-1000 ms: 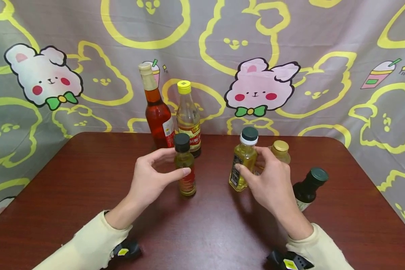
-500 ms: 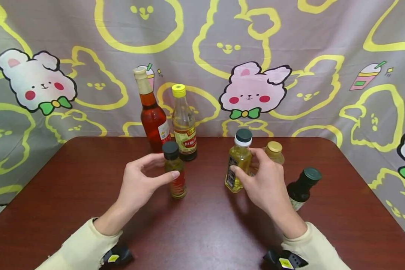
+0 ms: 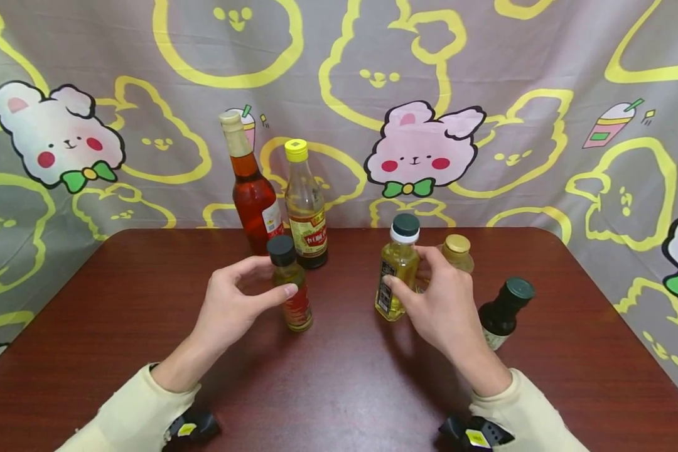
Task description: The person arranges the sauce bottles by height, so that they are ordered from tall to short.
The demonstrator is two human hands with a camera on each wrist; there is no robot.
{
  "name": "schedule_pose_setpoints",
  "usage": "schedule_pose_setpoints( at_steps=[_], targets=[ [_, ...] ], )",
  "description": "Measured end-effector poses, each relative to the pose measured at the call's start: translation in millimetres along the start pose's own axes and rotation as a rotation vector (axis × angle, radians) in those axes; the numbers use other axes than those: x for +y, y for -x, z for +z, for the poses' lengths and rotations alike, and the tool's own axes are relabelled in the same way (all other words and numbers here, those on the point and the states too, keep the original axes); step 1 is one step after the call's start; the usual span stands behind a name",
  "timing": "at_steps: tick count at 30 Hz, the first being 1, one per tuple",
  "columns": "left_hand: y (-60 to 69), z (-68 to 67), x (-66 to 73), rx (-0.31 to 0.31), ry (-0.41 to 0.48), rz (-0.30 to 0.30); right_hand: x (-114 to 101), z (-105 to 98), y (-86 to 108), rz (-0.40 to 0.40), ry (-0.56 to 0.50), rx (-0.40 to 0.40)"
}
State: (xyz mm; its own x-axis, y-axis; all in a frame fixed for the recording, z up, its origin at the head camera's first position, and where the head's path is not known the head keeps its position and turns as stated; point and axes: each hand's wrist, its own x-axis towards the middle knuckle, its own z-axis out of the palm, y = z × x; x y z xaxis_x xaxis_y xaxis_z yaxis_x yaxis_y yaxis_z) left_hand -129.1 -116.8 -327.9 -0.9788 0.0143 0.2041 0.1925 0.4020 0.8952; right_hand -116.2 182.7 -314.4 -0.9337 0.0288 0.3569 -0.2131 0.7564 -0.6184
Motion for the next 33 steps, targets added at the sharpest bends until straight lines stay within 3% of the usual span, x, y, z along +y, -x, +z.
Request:
schedule_pose_setpoints(
  at_steps=[7,18,33],
  targets=[
    [-1.4,-2.2,0.4,-0.037,0.01,-0.012,-1,-1,-0.9,-0.003,-0.002,0.008],
    [-2.9,-3.4,4.3,-0.067,0.016,0.015,-8,0,-6.0,-0.011,-0.049,0.026],
    [-3.0,-4.7,1.5,-0.06,0.013,0.012,-25,31,-42.7,0.062,-0.108,0.098]
  ],
)
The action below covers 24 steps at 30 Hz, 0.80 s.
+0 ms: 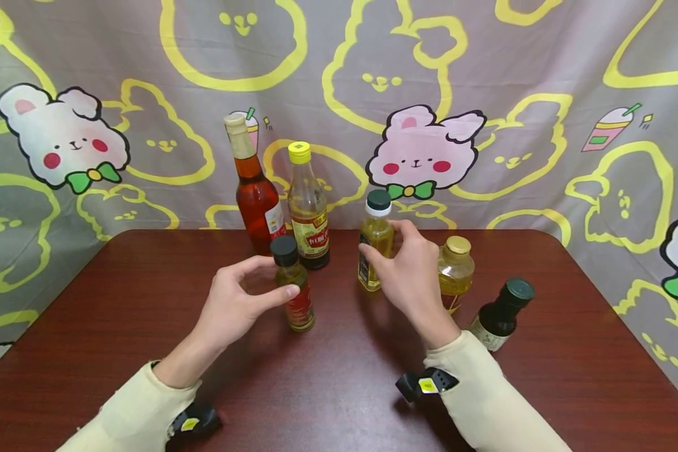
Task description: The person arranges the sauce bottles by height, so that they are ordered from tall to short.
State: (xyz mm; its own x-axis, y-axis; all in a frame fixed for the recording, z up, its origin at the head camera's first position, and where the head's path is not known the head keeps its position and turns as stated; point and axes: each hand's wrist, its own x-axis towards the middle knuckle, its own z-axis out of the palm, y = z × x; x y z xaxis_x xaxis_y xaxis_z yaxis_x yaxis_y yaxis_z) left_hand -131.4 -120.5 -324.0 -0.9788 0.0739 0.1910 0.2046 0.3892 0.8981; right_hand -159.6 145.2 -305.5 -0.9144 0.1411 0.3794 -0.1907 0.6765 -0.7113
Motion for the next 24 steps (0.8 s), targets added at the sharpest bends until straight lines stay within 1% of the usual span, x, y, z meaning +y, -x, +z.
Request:
schedule_pose_setpoints(
  at_steps=[6,14,21,24],
  targets=[
    [-0.2,-0.1,-0.9,0.003,-0.007,0.002,1,18,-15.8,0.021,-0.027,0.013],
    [0.1,0.0,-2.0,-0.004,-0.003,0.003,-2,37,-33.9,0.04,-0.067,0.02],
    [-0.5,-0.9,-2.0,-0.014,0.003,0.006,-6,51,-42.4,0.033,-0.112,0.039],
    [-0.8,-0.6,-2.2,-0.021,0.007,0.008,-7,58,-43.4,0.035,-0.113,0.043]
  ],
)
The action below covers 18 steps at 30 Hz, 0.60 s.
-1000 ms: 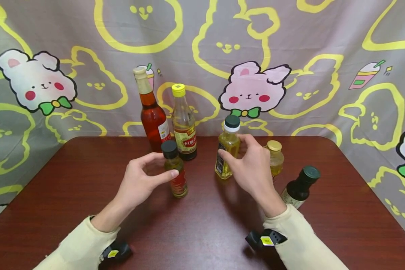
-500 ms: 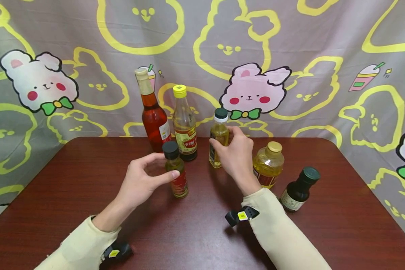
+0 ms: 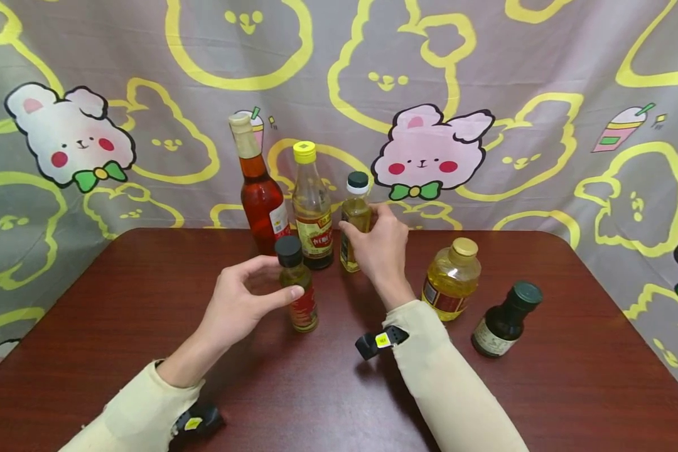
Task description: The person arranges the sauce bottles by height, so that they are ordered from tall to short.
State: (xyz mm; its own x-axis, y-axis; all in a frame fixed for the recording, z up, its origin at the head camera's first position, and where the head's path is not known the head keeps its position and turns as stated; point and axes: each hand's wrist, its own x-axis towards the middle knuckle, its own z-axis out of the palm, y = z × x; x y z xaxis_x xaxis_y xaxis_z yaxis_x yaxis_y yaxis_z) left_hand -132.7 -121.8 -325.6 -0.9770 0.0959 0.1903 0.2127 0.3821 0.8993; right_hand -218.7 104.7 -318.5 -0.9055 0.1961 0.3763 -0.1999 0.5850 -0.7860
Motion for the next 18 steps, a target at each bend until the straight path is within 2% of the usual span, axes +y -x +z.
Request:
schedule_pose_setpoints(
  at_steps=[7,18],
  targets=[
    [-0.1,-1.7,2.6,-0.006,0.002,0.004,-1,12,-1.6,-0.012,0.007,0.019],
    [-1.6,-1.9,0.3,-0.027,0.032,-0.007,4,14,-0.3,-0.036,0.006,0.04]
  ],
)
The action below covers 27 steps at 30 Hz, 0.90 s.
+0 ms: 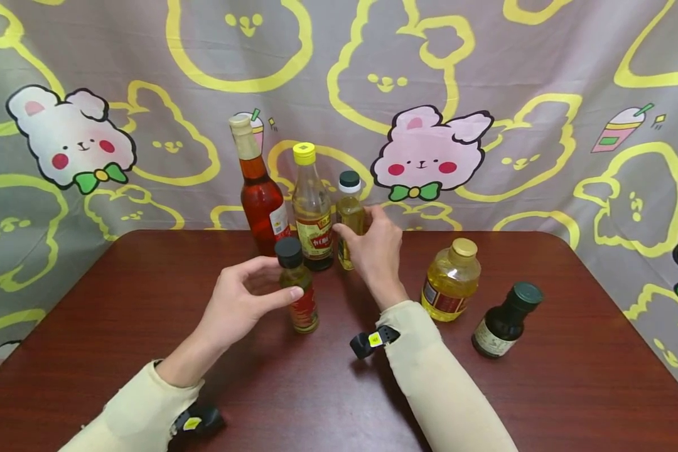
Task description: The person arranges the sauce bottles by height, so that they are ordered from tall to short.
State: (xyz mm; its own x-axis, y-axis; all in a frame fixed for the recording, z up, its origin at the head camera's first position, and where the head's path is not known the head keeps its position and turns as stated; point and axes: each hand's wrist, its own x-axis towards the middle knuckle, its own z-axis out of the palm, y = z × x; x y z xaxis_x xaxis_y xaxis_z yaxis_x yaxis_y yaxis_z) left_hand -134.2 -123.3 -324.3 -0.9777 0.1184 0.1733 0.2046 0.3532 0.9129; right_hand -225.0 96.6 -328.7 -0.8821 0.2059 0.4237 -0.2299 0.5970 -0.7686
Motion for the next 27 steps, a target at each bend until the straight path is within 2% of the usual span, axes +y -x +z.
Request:
schedule_pose_setpoints(
  at_steps=[5,18,27],
  targets=[
    [-0.7,-0.7,-0.6,-0.018,0.01,-0.006,1,0,0.8,0.009,0.005,0.004],
    [-0.7,-1.9,-0.4,-0.021,0.013,-0.013,1,0,0.6,0.009,0.017,-0.012],
    [-1.0,-1.7,-1.8,-0.023,0.015,-0.012,-16,-18,-2.3,0.051,0.019,-0.054]
  ],
)
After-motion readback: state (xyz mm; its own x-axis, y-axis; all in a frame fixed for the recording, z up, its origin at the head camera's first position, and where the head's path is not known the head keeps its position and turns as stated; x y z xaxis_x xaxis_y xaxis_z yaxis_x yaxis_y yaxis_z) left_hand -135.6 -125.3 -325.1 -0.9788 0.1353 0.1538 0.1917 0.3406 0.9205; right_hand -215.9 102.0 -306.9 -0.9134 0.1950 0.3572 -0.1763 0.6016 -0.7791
